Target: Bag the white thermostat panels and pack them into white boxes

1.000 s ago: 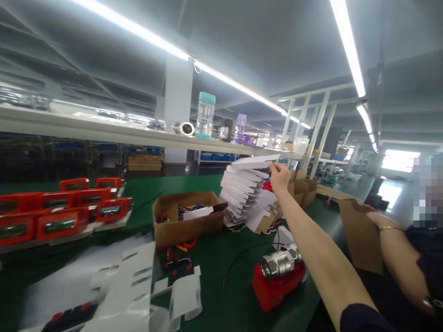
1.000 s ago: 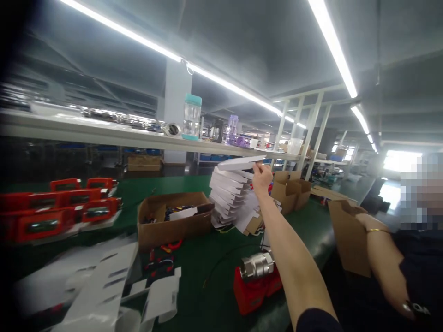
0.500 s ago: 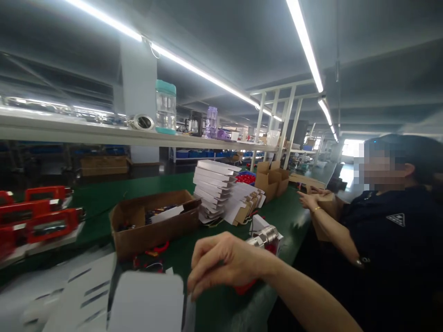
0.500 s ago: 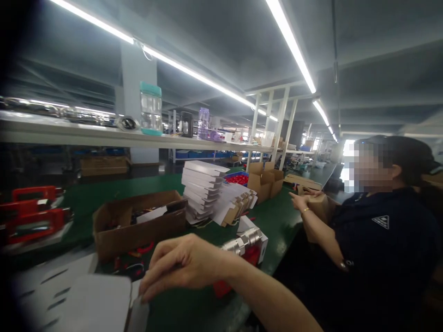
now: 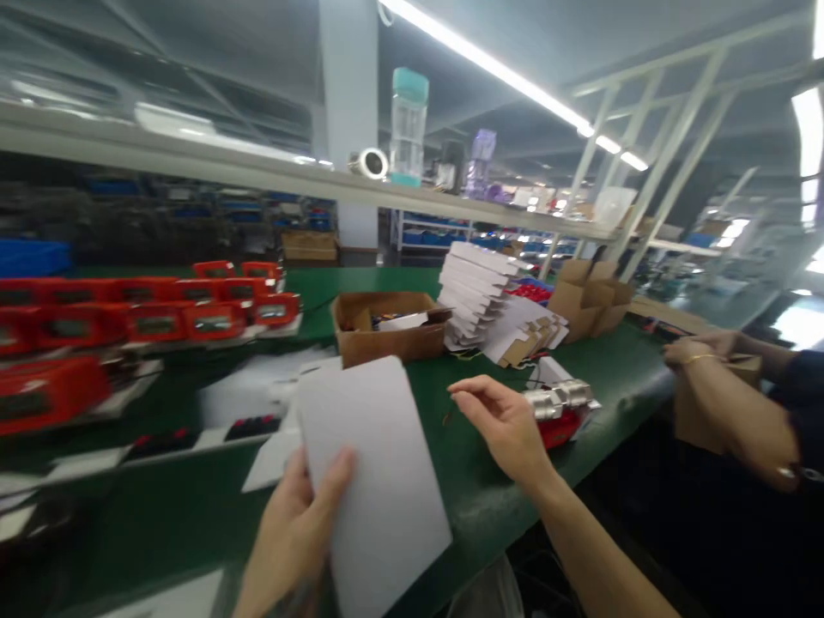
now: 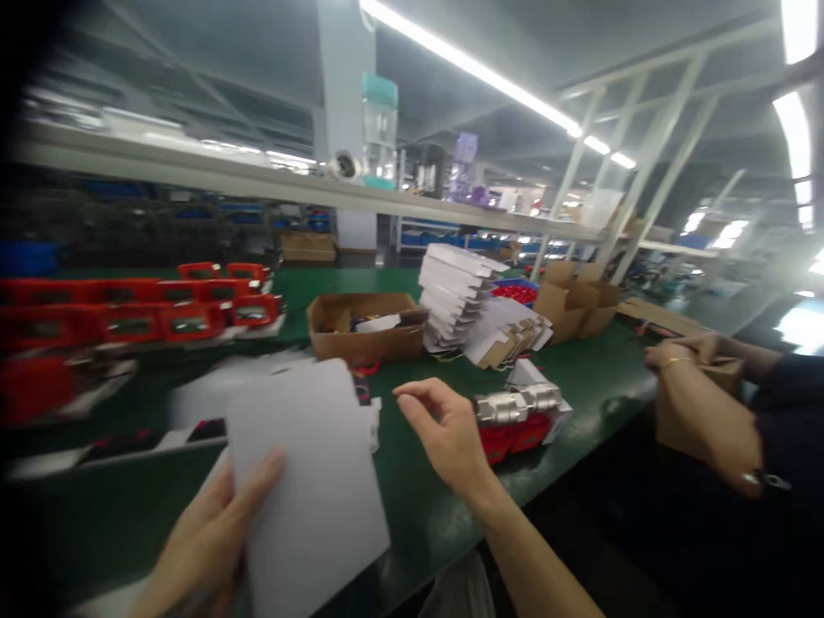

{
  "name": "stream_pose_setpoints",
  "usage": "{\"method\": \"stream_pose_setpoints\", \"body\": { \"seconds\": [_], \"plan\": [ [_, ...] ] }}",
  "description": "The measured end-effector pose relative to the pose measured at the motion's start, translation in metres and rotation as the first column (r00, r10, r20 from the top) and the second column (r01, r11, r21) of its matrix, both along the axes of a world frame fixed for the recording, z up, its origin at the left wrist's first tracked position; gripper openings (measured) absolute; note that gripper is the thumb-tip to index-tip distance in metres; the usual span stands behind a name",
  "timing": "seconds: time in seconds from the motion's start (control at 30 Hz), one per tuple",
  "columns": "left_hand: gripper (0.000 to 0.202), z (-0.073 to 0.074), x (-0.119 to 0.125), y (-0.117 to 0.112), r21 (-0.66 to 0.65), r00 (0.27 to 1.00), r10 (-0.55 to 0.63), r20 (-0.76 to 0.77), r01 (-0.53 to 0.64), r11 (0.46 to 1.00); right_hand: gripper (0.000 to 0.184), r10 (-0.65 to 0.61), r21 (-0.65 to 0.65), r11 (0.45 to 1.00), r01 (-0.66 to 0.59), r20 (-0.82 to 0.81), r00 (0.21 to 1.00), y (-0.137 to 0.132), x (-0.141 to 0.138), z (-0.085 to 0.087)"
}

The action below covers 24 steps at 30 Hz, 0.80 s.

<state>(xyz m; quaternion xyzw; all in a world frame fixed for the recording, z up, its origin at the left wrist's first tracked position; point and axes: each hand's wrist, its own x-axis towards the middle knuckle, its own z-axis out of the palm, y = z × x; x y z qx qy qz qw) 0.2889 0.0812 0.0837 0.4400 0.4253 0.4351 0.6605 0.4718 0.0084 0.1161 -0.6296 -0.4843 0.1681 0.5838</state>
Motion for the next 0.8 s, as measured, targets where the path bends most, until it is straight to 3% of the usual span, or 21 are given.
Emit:
{"method": "stream_pose_setpoints", "body": {
  "seconds": [0.07, 0.2, 0.3, 0.57, 0.8],
  "plan": [
    [0.049, -0.005, 0.002, 0.003, -0.049, 0.997, -0.020, 0.077, 0.024, 0.998, 0.015, -0.018, -0.029, 0.999, 0.017, -0.031, 0.999, -0.014, -0.018, -0.012],
    [0.043, -0.018, 0.014, 0.010, 0.036, 0.995, 0.019, 0.103, -0.023, 0.999, 0.014, 0.162, -0.155, 0.972, -0.177, -0.107, 0.981, -0.035, -0.057, -0.036],
    [0.036, -0.024, 0.018, 0.008, 0.069, 0.996, 0.018, 0.085, -0.024, 0.997, 0.017, 0.247, -0.219, 0.934, -0.281, -0.173, 0.954, -0.035, -0.079, -0.048],
    [0.038, -0.035, 0.010, 0.008, 0.138, 0.998, 0.057, -0.021, -0.054, 0.989, 0.021, 0.282, -0.291, 0.878, -0.381, -0.329, 0.901, -0.017, -0.093, -0.052],
    [0.034, -0.031, 0.006, 0.006, 0.172, 0.987, 0.098, -0.131, -0.075, 0.982, 0.028, 0.224, -0.258, 0.886, -0.386, -0.489, 0.843, -0.014, -0.103, -0.057]
  ]
}}
